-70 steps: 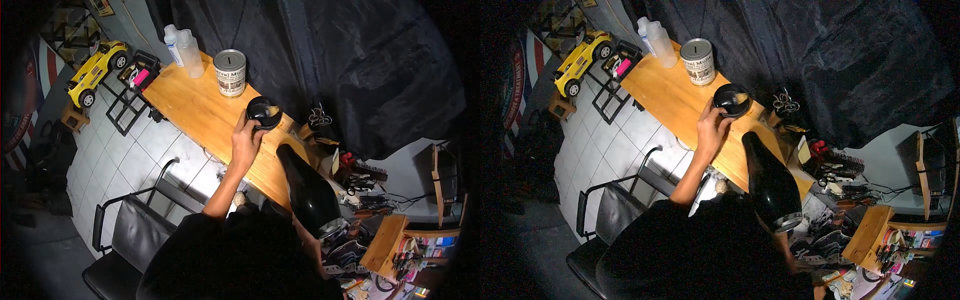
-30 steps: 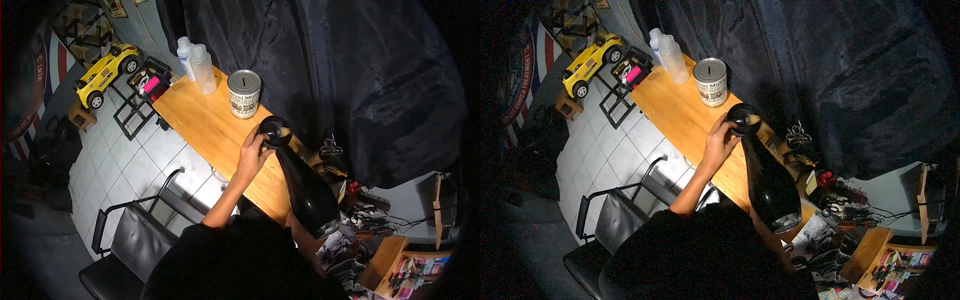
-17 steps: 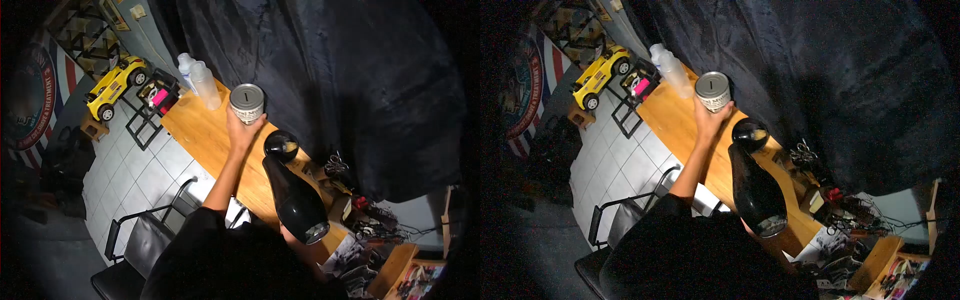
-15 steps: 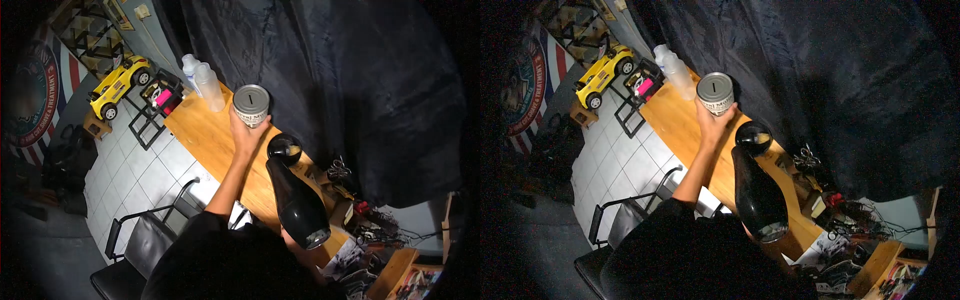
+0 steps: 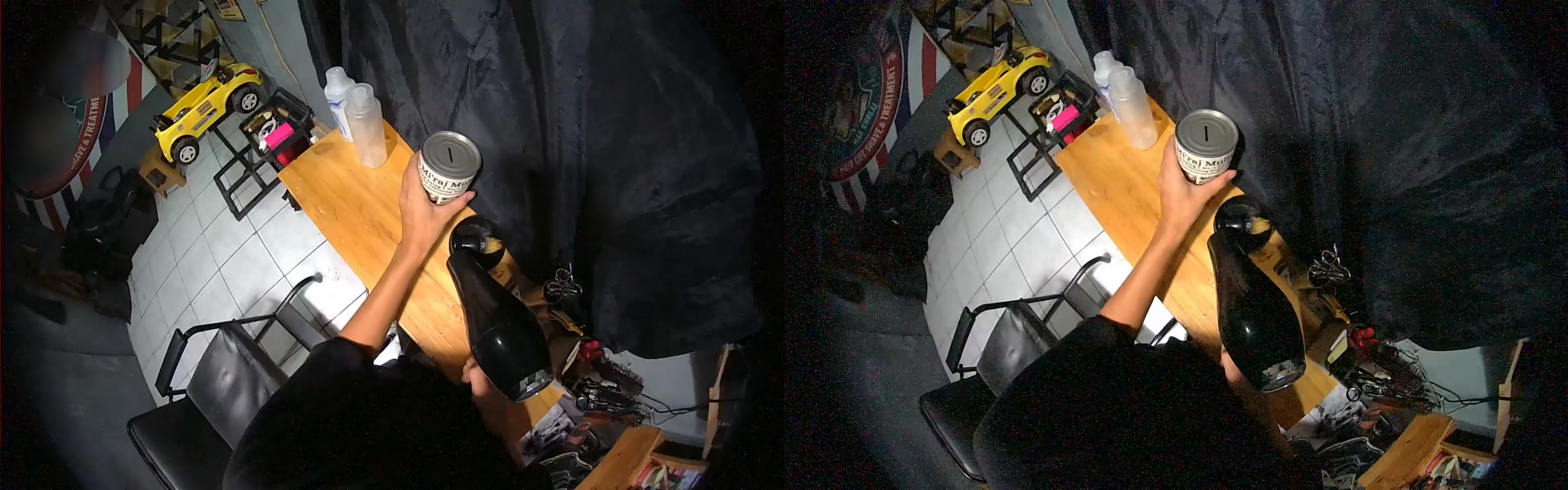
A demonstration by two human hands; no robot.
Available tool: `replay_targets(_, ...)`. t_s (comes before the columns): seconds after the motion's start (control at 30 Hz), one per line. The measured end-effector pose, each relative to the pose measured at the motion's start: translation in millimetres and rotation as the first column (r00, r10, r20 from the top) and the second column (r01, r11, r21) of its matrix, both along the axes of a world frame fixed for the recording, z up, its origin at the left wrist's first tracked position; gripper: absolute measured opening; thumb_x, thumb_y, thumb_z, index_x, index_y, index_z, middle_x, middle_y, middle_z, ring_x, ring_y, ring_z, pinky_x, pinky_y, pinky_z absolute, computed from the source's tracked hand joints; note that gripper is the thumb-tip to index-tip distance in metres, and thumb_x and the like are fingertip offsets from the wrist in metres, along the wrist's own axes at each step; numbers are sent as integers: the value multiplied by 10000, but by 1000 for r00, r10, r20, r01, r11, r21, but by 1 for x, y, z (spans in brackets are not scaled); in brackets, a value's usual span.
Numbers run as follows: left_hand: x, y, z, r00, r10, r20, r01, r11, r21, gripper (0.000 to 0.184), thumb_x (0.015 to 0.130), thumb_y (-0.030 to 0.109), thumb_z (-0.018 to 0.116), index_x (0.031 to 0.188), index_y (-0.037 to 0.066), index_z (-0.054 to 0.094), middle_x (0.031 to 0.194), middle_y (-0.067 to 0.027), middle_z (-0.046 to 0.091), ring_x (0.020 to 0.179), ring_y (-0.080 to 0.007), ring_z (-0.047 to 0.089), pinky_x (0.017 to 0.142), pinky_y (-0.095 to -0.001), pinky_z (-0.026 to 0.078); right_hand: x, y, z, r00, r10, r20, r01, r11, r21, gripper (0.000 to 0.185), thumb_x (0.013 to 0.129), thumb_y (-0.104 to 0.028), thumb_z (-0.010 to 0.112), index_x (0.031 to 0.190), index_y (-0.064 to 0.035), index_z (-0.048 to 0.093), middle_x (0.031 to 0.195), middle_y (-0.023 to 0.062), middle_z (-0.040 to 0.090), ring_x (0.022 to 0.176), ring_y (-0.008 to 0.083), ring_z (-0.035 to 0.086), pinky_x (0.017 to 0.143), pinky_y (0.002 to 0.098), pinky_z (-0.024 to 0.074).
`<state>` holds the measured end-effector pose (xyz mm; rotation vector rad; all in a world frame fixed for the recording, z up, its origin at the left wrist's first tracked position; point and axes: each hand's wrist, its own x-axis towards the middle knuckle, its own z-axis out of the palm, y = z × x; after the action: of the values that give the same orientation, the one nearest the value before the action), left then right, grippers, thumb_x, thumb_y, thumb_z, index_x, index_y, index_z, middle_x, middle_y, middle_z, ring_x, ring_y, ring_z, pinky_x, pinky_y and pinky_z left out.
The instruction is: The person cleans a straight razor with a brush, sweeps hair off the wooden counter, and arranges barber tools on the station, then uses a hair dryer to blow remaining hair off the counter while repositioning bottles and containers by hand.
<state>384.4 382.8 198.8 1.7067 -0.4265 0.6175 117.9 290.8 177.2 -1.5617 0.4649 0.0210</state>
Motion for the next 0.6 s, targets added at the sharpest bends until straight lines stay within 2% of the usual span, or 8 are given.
replay_targets(0.2,3,-2,-17,998,9,-67,-12,999,-44,873,589,232,879,1265,-30,392,1159,-215,532,1076,-356,540,916,-406,436,-6,-1,2,1000,19,-2,-19,1000,-22,170,833,-127,537,685,-45,514,618,32,521,552,152,494,602,280,412)
replay_targets(0.33,1,0,-30,991,26,-128,-30,999,-25,942,592,278,879,1294,-48,343,1244,-229,473,1161,-365,475,972,-426,385,-11,0,8,1000,10,-25,-11,1000,-29,192,833,-140,540,667,-47,514,615,30,523,554,155,495,611,282,412)
replay_targets(0.4,-9,6,-32,987,159,-27,-157,985,75,977,616,351,858,1308,-75,316,1284,-253,449,1152,-401,468,974,-443,376,-14,2,9,1000,11,-21,-12,999,-38,202,833,-146,542,658,-48,513,614,29,525,555,157,496,616,283,412)
replay_targets(0.43,-21,13,-35,980,188,-58,-180,976,118,864,734,359,772,1309,-108,328,1306,-289,423,1178,-450,429,997,-444,363,-14,5,8,1000,27,-7,-28,999,-36,208,833,-150,543,654,-48,513,613,28,525,556,157,497,618,283,412)
replay_targets(0.47,-33,26,-42,976,209,-56,-201,972,124,864,734,359,772,1309,-108,328,1306,-289,423,1178,-450,429,997,-444,363,-15,3,-1,998,58,30,-56,996,-64,177,840,-116,516,681,-39,509,614,33,514,555,147,487,596,275,408)
replay_targets(0.53,-61,59,-61,980,60,-188,-10,966,257,701,838,298,678,1335,-80,361,1338,-287,415,1278,-459,343,1072,-465,285,-15,2,-10,992,106,63,-99,990,-104,150,847,-58,469,704,-26,496,606,40,492,552,131,473,555,264,398)
replay_targets(0.57,-78,74,-66,980,71,-187,-19,965,263,701,838,298,678,1335,-80,361,1338,-287,415,1278,-459,343,1072,-465,285,-16,4,-10,991,123,59,-116,987,-115,154,848,-34,450,700,-22,488,598,41,483,550,125,469,537,260,392)
replay_targets(0.6,-95,89,-70,979,105,-176,-5,870,493,616,868,272,629,1324,-69,394,1367,-274,387,1286,-456,331,1063,-495,289,-16,5,-10,989,140,56,-132,983,-127,161,849,-11,430,696,-19,480,589,43,473,548,119,464,519,256,387)
